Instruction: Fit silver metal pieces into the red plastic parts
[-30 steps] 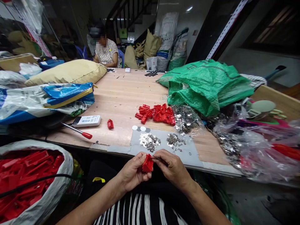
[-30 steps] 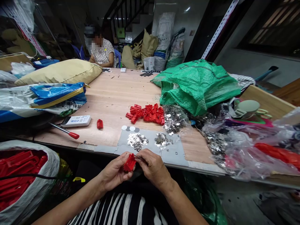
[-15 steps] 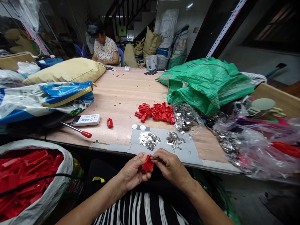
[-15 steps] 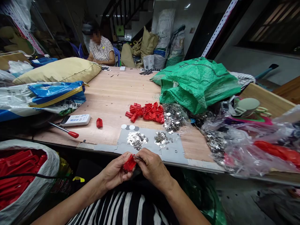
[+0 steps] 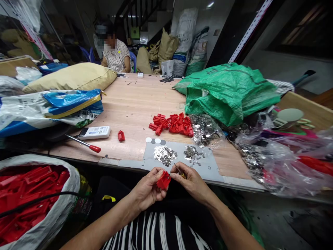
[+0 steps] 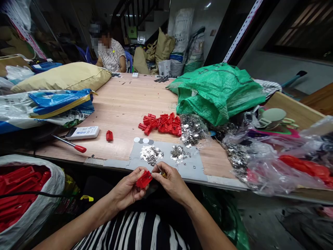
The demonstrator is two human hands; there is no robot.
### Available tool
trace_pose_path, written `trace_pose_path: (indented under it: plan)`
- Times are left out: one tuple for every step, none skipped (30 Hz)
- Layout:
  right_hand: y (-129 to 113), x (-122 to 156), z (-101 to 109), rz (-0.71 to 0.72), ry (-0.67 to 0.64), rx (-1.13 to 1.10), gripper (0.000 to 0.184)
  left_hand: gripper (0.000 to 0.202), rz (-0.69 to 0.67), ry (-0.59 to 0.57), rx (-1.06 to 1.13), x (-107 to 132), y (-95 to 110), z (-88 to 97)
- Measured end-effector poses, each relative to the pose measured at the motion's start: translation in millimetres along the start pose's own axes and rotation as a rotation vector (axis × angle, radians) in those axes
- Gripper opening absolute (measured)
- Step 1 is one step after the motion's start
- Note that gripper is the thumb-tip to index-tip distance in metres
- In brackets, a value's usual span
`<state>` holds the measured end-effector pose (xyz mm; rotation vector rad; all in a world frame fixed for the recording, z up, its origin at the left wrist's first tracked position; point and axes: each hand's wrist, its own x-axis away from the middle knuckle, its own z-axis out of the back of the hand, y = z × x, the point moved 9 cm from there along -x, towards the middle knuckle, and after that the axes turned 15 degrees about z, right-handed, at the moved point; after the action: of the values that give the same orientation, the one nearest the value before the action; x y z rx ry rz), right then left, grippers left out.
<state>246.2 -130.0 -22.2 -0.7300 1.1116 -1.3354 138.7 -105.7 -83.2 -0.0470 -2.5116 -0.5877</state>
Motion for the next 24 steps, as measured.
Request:
trace_pose_path:
  plan:
    - [1, -1, -1, 0.000, 0.005, -0.004, 0.018, 0.019, -0.003, 0.002, -0.011, 1, 0, -0.7]
    - [2, -1, -3, -0.001, 0.010, -0.010, 0.019, 0.019, -0.005, 0.002, -0.023, 1, 1, -1.7]
    - [3, -1, -4, -0.009, 0.012, -0.025, 0.020, 0.020, -0.007, 0.000, -0.037, 2, 2, -2.7]
    - [6, 0, -7, -0.025, 0.006, -0.054, 0.022, 0.020, -0.010, -0.003, -0.048, 3, 2, -3.5]
    - [9, 1, -10, -0.048, -0.007, -0.094, 0.023, 0.020, -0.014, -0.003, -0.058, 3, 3, -3.8]
    - [11, 3, -14, -0.072, -0.020, -0.142, 0.024, 0.020, -0.017, -0.001, -0.068, 3, 4, -3.8]
    - [14, 5, -17, -0.093, -0.029, -0.185, 0.024, 0.020, -0.020, 0.001, -0.077, 3, 4, -3.4]
    - [15, 7, -20, -0.105, -0.032, -0.214, 0.024, 0.020, -0.021, 0.004, -0.088, 3, 4, -2.8]
    - [16, 9, -21, -0.106, -0.030, -0.220, 0.023, 0.020, -0.021, 0.005, -0.103, 2, 4, -2.2]
    - [15, 10, -22, -0.094, -0.024, -0.203, 0.021, 0.021, -0.021, 0.005, -0.121, 1, 2, -1.5]
    - [14, 12, -22, -0.077, -0.016, -0.169, 0.019, 0.021, -0.020, 0.004, -0.137, 1, 1, -0.9]
    - [13, 13, -22, -0.058, -0.011, -0.129, 0.018, 0.022, -0.016, 0.004, -0.149, 0, -1, -0.1]
    - [12, 14, -23, -0.041, -0.008, -0.091, 0.017, 0.023, -0.010, 0.005, -0.157, -1, -3, 0.6]
    - [11, 15, -23, -0.026, -0.003, -0.061, 0.017, 0.024, -0.002, 0.007, -0.161, -2, -5, 1.3]
    - [10, 15, -23, -0.017, 0.002, -0.043, 0.017, 0.025, 0.005, 0.011, -0.162, -2, -6, 1.8]
    - [10, 16, -22, -0.013, 0.010, -0.037, 0.017, 0.025, 0.008, 0.017, -0.163, -2, -7, 2.0]
    - [11, 16, -21, -0.016, 0.019, -0.040, 0.018, 0.026, 0.011, 0.025, -0.170, -2, -6, 1.7]
    - [13, 16, -20, -0.025, 0.031, -0.051, 0.018, 0.027, 0.012, 0.037, -0.185, -2, -5, 1.3]
    - [15, 15, -19, -0.036, 0.048, -0.068, 0.019, 0.030, 0.006, 0.059, -0.211, -1, -3, 1.2]
    - [17, 15, -17, -0.048, 0.068, -0.091, 0.019, 0.034, -0.013, 0.093, -0.251, 1, 1, 1.6]
    - [20, 15, -16, -0.060, 0.090, -0.116, 0.020, 0.038, -0.061, 0.138, -0.306, 4, 8, 2.0]
    - [23, 15, -16, -0.071, 0.113, -0.142, 0.021, 0.039, -0.143, 0.190, -0.372, 9, 17, 1.8]
    - [25, 15, -16, -0.081, 0.134, -0.166, 0.021, 0.038, -0.256, 0.240, -0.440, 16, 28, 0.3]
    - [27, 14, -17, -0.090, 0.152, -0.187, 0.023, 0.035, -0.381, 0.281, -0.505, 24, 39, -2.7]
